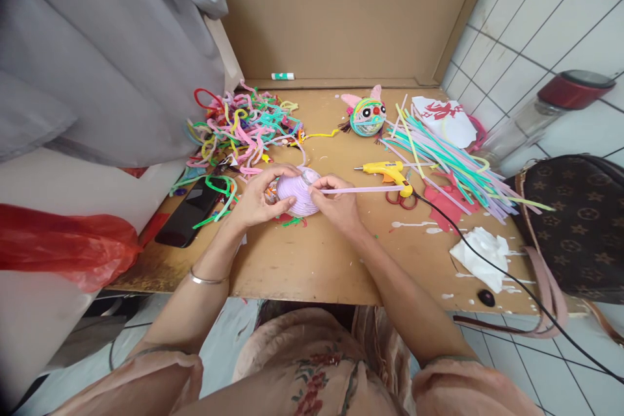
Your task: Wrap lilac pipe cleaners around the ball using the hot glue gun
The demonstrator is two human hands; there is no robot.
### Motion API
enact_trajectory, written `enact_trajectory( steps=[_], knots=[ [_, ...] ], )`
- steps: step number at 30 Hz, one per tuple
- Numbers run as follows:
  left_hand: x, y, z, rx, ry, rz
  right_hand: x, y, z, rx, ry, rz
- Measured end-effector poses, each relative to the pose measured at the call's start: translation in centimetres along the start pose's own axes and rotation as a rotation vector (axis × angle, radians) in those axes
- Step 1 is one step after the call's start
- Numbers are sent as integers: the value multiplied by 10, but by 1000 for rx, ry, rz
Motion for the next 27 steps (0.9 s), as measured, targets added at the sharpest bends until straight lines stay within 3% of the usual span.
enact_trajectory(
  steps=[10, 27],
  knots=[
    [0, -1, -3, 99, -16, -28, 0, 0, 0, -6, 12, 8],
    [5, 2, 0, 115, -64, -11, 2, -1, 1, -15, -7, -9]
  ],
)
Point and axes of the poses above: each hand's wrist, its own y-axis away from the middle knuckle, its own x-axis out of the palm, z = x × y, the point moved 4 cm from there along -y, towards the middle knuckle, and after that the axes turned 8 degrees about -y, right-handed, at the moved point
